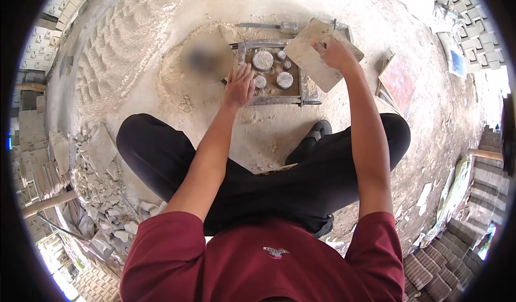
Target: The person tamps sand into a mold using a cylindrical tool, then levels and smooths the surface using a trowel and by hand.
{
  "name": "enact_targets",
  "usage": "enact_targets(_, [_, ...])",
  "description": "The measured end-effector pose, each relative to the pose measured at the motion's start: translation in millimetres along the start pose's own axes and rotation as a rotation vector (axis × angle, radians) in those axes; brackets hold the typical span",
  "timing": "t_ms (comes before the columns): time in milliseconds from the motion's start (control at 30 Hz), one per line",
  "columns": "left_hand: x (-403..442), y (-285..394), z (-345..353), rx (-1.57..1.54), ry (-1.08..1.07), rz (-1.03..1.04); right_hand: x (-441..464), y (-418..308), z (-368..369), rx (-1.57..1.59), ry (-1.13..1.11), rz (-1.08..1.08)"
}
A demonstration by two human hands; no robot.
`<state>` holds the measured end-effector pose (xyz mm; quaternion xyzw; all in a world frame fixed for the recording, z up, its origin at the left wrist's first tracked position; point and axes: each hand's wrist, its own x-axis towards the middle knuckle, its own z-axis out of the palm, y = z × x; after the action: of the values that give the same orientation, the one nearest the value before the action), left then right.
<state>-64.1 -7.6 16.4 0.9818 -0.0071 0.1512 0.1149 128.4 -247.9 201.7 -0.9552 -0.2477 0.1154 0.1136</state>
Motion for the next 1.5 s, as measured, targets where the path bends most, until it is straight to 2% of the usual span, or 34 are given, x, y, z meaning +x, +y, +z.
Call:
enact_targets(100, [25.6, 7.7, 2.0, -0.186, 0.104, -0.010, -4.2, -14.2, 6.9, -0.004, 0.012, 0.034])
enact_targets(133, [31.2, 13.3, 6.6, -0.078, 0.041, 0.054, -6.4, -19.2, 6.8, -0.006, 0.051, 0.052])
enact_targets(267, [16.7, 43.5, 32.4, -0.070, 0.074, 0.090, -15.2, -31.2, 6.8, -0.032, 0.022, 0.055])
enact_targets(333, [11.7, 45.4, 13.6, -0.113, -0.254, 0.092, -17.6, -33.8, 7.5, -0.112, -0.048, -0.056])
enact_targets(367, [11.3, 40.5, 5.8, -0.108, -0.255, 0.088, -20.2, -38.4, 9.8, -0.109, -0.048, -0.062])
enact_targets(433, [15.8, 27.9, -5.4, -0.414, -0.083, 0.038, -24.6, -51.5, 7.6, -0.277, -0.227, 0.012])
enact_targets(467, [20.7, 23.4, -9.5, -0.417, -0.080, 0.040, -25.3, -55.0, 8.0, -0.282, -0.225, 0.015])
enact_targets(533, [32.3, 17.5, -13.5, -0.432, 0.347, -0.431, -27.9, -57.6, 11.0, -0.153, -0.052, -0.039])
enact_targets(567, [39.9, 5.5, -16.5, -0.504, 0.407, -0.505, -24.3, -57.4, 15.0, -0.169, -0.059, -0.040])
enact_targets(600, [43.9, -12.9, -19.8, -0.571, 0.464, -0.583, -16.7, -58.0, 22.2, -0.095, 0.060, -0.040])
enact_targets(633, [46.0, -28.9, -28.2, -0.647, 0.388, -0.688, -9.5, -61.6, 27.4, -0.017, 0.180, -0.044])
enact_targets(667, [47.0, -45.2, -34.9, -0.718, 0.312, -0.792, -4.7, -69.5, 27.3, -0.023, 0.170, -0.054])
enact_targets(700, [47.0, -62.2, -34.9, -0.718, 0.313, -0.802, -1.0, -80.1, 26.0, 0.080, 0.150, -0.037])
enact_targets(767, [49.6, -93.4, -36.0, -1.268, 0.044, -1.121, 15.7, -97.5, 36.9, 0.184, 0.127, -0.030])
enact_targets(800, [48.1, -104.8, -38.6, -1.294, -0.043, -1.116, 28.6, -103.3, 54.7, 0.326, 0.136, 0.006])
enact_targets(867, [44.3, -110.9, -57.1, -1.358, -0.029, -1.110, 40.8, -129.1, 75.8, 0.598, 0.059, 0.053])
enact_targets(900, [43.1, -112.3, -66.8, -1.424, -0.021, -1.089, 45.0, -145.5, 85.5, 0.597, 0.044, 0.035])
enact_targets(967, [38.2, -117.1, -79.7, -1.512, 0.025, -1.119, 53.7, -178.6, 110.3, 1.039, -0.117, 0.076])
enact_targets(1033, [29.0, -130.2, -81.4, -1.598, 0.078, -1.130, 65.1, -205.4, 147.6, 1.129, -0.205, 0.032])
enact_targets(1100, [11.2, -146.5, -60.4, -1.739, 0.260, -1.027, 58.8, -236.0, 173.9, 1.283, -0.299, -0.082])
enact_targets(1133, [-0.4, -149.9, -61.7, -1.613, 0.381, -1.139, 58.1, -246.3, 183.3, 1.280, -0.316, -0.095])
enact_targets(1200, [-42.6, -190.4, -8.7, -1.400, 0.617, -1.203, 56.6, -262.8, 199.9, 0.809, -0.297, -0.352])
enact_targets(1233, [-55.0, -190.2, -16.4, -1.275, 0.661, -1.361, 53.4, -270.1, 208.8, 0.810, -0.304, -0.357])
enact_targets(1267, [-69.5, -184.0, -22.1, -1.145, 0.697, -1.512, 49.9, -275.6, 216.9, 0.688, -0.159, -0.441])
enact_targets(1300, [-89.9, -187.8, -10.0, -1.069, 0.771, -1.558, 49.3, -276.2, 225.0, 0.561, -0.014, -0.520])
enact_targets(1367, [-122.9, -189.0, 8.0, -0.993, 0.930, -1.647, 52.0, -267.6, 247.5, 0.506, -0.047, -0.534])
enact_targets(1400, [-132.6, -184.8, 9.3, -0.993, 1.019, -1.693, 46.4, -262.8, 256.0, 0.457, 0.004, -0.499])
enact_targets(1500, [-153.9, -180.1, 11.3, -1.097, 1.023, -1.805, 43.4, -247.6, 288.8, 0.371, 0.023, -0.435])
